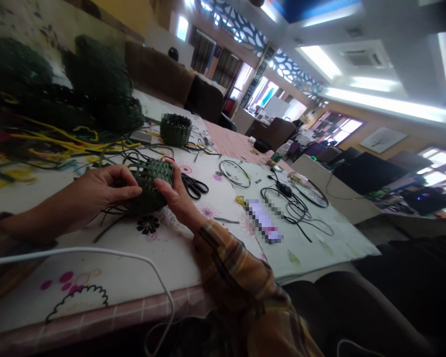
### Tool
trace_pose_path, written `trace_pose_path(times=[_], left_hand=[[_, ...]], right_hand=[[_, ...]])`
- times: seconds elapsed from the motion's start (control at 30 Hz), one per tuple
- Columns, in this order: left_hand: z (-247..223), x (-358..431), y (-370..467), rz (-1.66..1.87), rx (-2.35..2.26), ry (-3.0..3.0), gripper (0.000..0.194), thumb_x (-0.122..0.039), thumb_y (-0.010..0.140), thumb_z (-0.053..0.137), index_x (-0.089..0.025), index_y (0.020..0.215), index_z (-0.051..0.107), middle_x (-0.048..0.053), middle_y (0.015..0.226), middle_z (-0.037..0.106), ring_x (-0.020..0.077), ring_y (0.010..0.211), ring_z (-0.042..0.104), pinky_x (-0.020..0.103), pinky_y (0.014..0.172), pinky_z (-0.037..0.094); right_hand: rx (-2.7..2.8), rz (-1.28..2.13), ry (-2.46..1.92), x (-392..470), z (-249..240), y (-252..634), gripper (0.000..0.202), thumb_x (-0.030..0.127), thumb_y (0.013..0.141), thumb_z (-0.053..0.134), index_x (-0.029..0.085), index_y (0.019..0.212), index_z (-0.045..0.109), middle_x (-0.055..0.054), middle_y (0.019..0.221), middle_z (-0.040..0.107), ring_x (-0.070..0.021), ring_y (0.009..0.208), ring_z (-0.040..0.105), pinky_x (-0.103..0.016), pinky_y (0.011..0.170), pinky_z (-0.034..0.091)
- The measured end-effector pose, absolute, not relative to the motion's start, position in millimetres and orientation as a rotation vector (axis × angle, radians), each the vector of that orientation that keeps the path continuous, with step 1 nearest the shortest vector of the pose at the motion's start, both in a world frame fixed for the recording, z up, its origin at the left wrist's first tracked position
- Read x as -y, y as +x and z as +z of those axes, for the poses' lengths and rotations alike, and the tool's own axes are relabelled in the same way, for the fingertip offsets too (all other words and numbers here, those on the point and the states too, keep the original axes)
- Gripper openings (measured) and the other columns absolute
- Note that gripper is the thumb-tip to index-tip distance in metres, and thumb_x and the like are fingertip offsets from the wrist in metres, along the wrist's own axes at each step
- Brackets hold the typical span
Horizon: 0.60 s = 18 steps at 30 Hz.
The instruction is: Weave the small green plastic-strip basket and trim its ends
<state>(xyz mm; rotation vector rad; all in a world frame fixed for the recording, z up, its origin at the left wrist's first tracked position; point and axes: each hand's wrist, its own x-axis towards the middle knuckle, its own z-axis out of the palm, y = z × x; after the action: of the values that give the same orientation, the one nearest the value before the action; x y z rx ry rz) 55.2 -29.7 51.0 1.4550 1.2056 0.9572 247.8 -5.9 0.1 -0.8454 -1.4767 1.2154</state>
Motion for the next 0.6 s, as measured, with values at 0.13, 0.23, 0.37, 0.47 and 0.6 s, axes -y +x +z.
trace_pose_path(times=[0.13, 0.23, 0.37, 0.47, 0.6], left_hand=[[45.9, 28.2, 56.1, 1.007, -1.171, 1.349, 0.04, -0.045, 0.052, 0.085, -0.022, 0.07, 0.058, -0.004, 0.059, 0.064, 0.0141, 0.055, 0.058, 0.024, 0.052, 0.047], [43.6, 28.1, 56.0, 1.022, -1.168, 1.358, 0.04, -0.044, 0.052, 0.086, -0.022, 0.071, 0.058, -0.005, 0.059, 0.062, 0.0128, 0.055, 0.057, 0.023, 0.051, 0.046], [43.9, 28.1, 56.0, 1.025, -1.132, 1.383, 0.039, -0.042, 0.056, 0.086, -0.023, 0.076, 0.058, -0.005, 0.066, 0.063, 0.0128, 0.059, 0.058, 0.023, 0.055, 0.049], [43.5, 26.9, 57.0, 1.051, -1.066, 1.322, 0.045, -0.037, 0.053, 0.088, -0.025, 0.084, 0.058, -0.005, 0.07, 0.067, 0.0154, 0.063, 0.063, 0.025, 0.058, 0.053], [42.8, 25.2, 56.2, 0.975, -1.012, 1.245, 0.054, -0.033, 0.051, 0.091, -0.027, 0.093, 0.058, -0.003, 0.077, 0.073, 0.019, 0.068, 0.07, 0.026, 0.058, 0.057]], right_hand=[[1.49, 1.193, -0.847, 5.6, 0.4, 248.4, 0.078, 0.06, 0.084, 0.069, 0.029, 0.149, 0.038, -0.005, 0.144, 0.056, -0.0236, 0.134, 0.057, -0.043, 0.123, 0.042], [1.499, 1.181, -0.86, 5.8, 0.5, 249.0, 0.078, 0.06, 0.084, 0.068, 0.029, 0.149, 0.038, -0.005, 0.143, 0.056, -0.0236, 0.134, 0.056, -0.043, 0.122, 0.043], [1.516, 1.164, -0.879, 7.4, 1.8, 249.6, 0.078, 0.061, 0.084, 0.068, 0.029, 0.149, 0.039, -0.005, 0.143, 0.057, -0.0239, 0.134, 0.056, -0.042, 0.121, 0.043], [1.525, 1.159, -0.883, 9.7, 4.3, 249.4, 0.078, 0.059, 0.084, 0.069, 0.028, 0.149, 0.04, -0.005, 0.143, 0.057, -0.0247, 0.135, 0.055, -0.043, 0.122, 0.043], [1.527, 1.146, -0.882, 12.4, 7.6, 248.4, 0.077, 0.057, 0.083, 0.071, 0.028, 0.147, 0.042, -0.005, 0.144, 0.056, -0.0255, 0.137, 0.054, -0.044, 0.125, 0.04]])
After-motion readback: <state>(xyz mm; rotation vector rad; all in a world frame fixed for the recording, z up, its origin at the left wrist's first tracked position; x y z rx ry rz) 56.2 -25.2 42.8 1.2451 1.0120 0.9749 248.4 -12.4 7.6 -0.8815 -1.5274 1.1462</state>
